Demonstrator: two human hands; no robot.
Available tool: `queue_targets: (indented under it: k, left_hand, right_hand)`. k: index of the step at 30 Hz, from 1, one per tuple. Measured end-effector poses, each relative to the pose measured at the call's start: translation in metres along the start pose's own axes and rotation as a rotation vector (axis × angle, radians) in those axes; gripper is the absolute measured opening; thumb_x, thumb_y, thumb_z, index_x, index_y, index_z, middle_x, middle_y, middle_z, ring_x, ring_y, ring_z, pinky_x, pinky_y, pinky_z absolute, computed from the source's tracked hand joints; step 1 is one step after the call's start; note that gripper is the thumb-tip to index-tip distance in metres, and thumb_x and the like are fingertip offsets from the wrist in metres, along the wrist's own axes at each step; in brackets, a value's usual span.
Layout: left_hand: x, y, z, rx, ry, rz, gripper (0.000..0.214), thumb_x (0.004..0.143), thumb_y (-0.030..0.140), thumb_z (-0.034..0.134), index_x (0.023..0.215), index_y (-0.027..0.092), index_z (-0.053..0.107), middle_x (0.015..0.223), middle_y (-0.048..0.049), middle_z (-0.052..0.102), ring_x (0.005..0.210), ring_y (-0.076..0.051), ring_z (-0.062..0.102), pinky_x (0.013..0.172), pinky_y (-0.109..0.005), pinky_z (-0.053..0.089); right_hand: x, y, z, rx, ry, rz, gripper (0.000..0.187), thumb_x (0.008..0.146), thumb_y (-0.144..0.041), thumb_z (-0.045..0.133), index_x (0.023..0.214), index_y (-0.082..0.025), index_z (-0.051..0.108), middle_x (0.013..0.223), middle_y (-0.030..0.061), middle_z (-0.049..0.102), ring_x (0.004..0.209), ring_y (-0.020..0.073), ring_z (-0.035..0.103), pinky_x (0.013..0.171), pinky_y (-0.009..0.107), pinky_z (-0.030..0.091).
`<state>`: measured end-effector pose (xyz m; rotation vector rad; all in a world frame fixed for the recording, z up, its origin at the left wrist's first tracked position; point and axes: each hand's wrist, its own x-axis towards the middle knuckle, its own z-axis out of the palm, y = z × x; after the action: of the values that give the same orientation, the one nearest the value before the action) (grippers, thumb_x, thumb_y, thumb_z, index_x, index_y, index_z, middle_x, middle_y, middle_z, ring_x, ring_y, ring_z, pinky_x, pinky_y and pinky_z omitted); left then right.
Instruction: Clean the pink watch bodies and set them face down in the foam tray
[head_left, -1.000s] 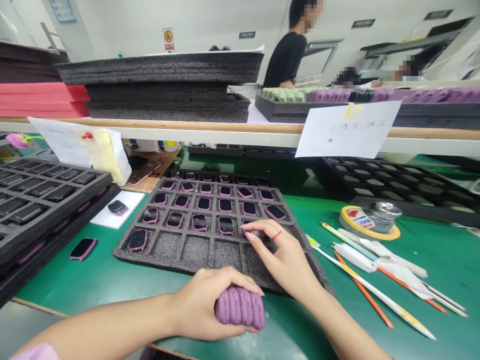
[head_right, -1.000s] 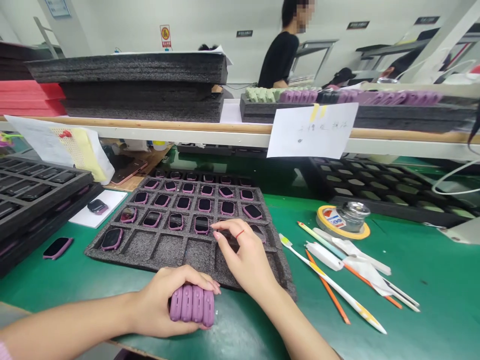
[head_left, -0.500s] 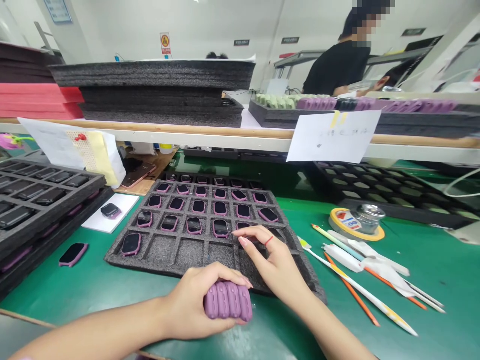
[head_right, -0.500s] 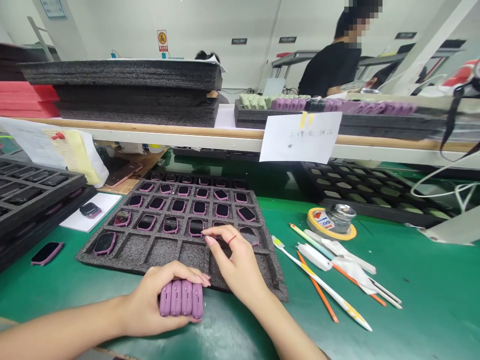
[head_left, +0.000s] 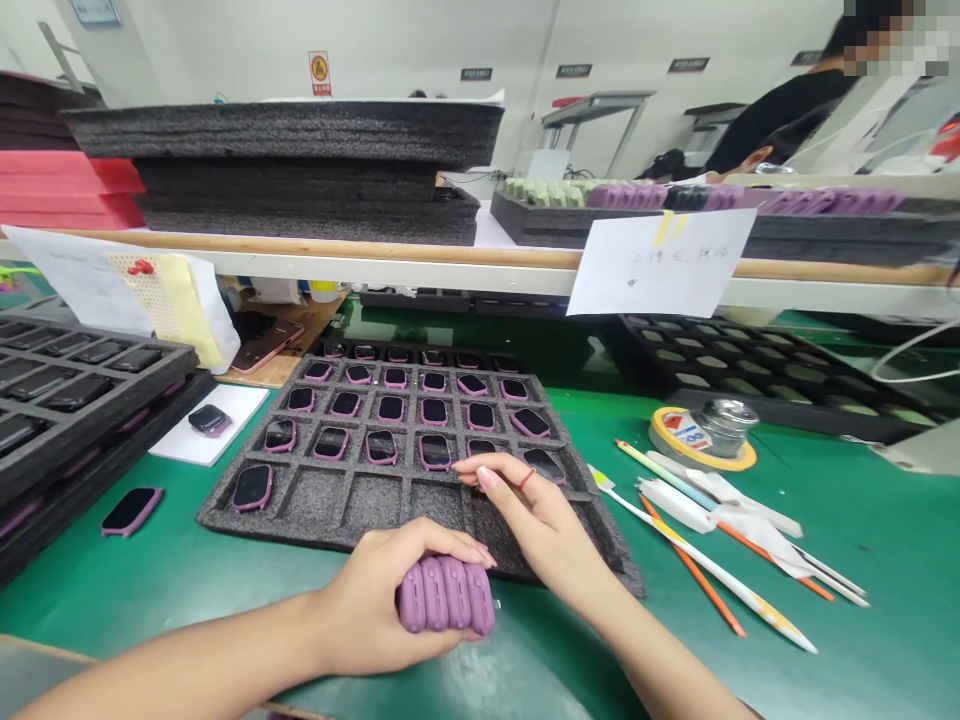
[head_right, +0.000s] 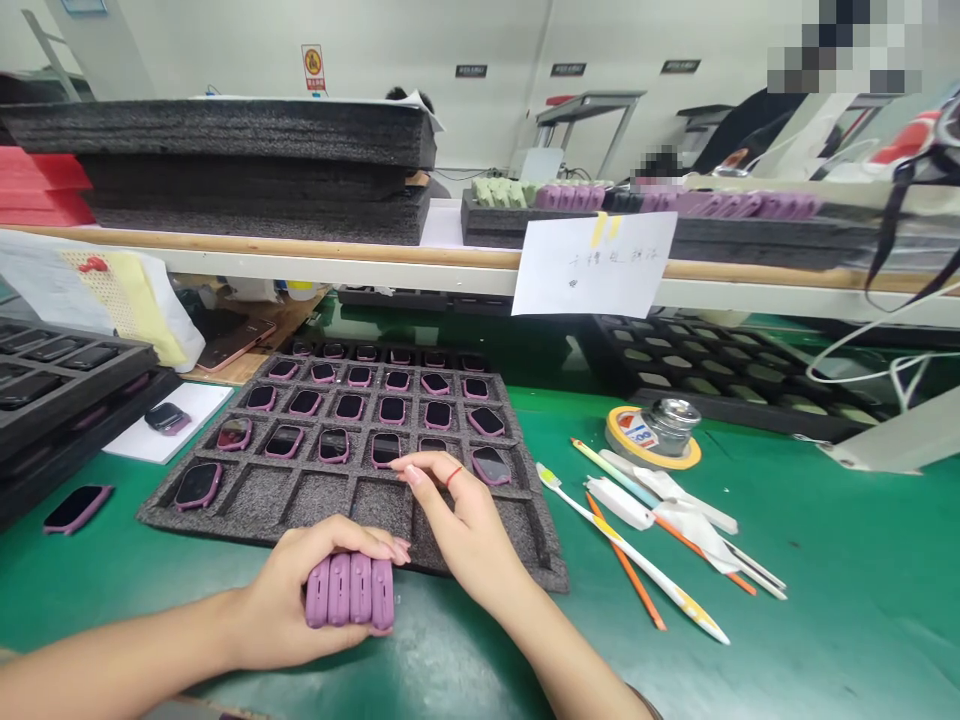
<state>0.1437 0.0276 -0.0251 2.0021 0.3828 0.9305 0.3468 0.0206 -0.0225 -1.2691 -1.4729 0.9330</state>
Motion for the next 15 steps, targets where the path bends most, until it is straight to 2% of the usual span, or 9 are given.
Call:
queue_targets:
  k: [6, 11, 15]
  left_hand:
    - [0.000, -0.001, 0.001, -0.005, -0.002, 0.001, 0.044, 0.076, 0.017, 0.079, 0.114, 0.019, 0.057, 0.113, -0.0105, 0.075, 0.109, -0.023, 0.073, 0.097, -0.031, 0.058]
    - [-0.002, -0.003, 0.001, 0.032, 0.006, 0.017, 0.044, 0.075, 0.017, 0.077, 0.115, 0.020, 0.057, 0.112, -0.0087, 0.075, 0.106, -0.022, 0.073, 0.096, -0.031, 0.057]
    - [-0.001, -0.005, 0.002, 0.022, 0.023, 0.071, 0.046, 0.074, 0.015, 0.077, 0.115, 0.020, 0.057, 0.113, -0.0078, 0.075, 0.105, -0.021, 0.073, 0.095, -0.029, 0.057]
  right_hand:
    - [0.001, 0.002, 0.000, 0.160, -0.071, 0.093, 0.056, 0.091, -0.069, 0.053, 0.111, -0.019, 0.066, 0.104, 0.0098, 0.069, 0.102, 0.0227, 0.067, 0.099, 0.043, 0.053]
    - [-0.007, -0.002, 0.002, 0.352, -0.247, 0.215, 0.061, 0.094, -0.071, 0.044, 0.123, -0.020, 0.058, 0.108, 0.0121, 0.068, 0.095, 0.0222, 0.073, 0.088, 0.041, 0.059]
    - [-0.013, -0.010, 0.001, 0.461, -0.385, 0.296, 0.062, 0.093, -0.073, 0.045, 0.127, -0.022, 0.055, 0.111, 0.0112, 0.070, 0.098, 0.0221, 0.072, 0.093, 0.041, 0.055]
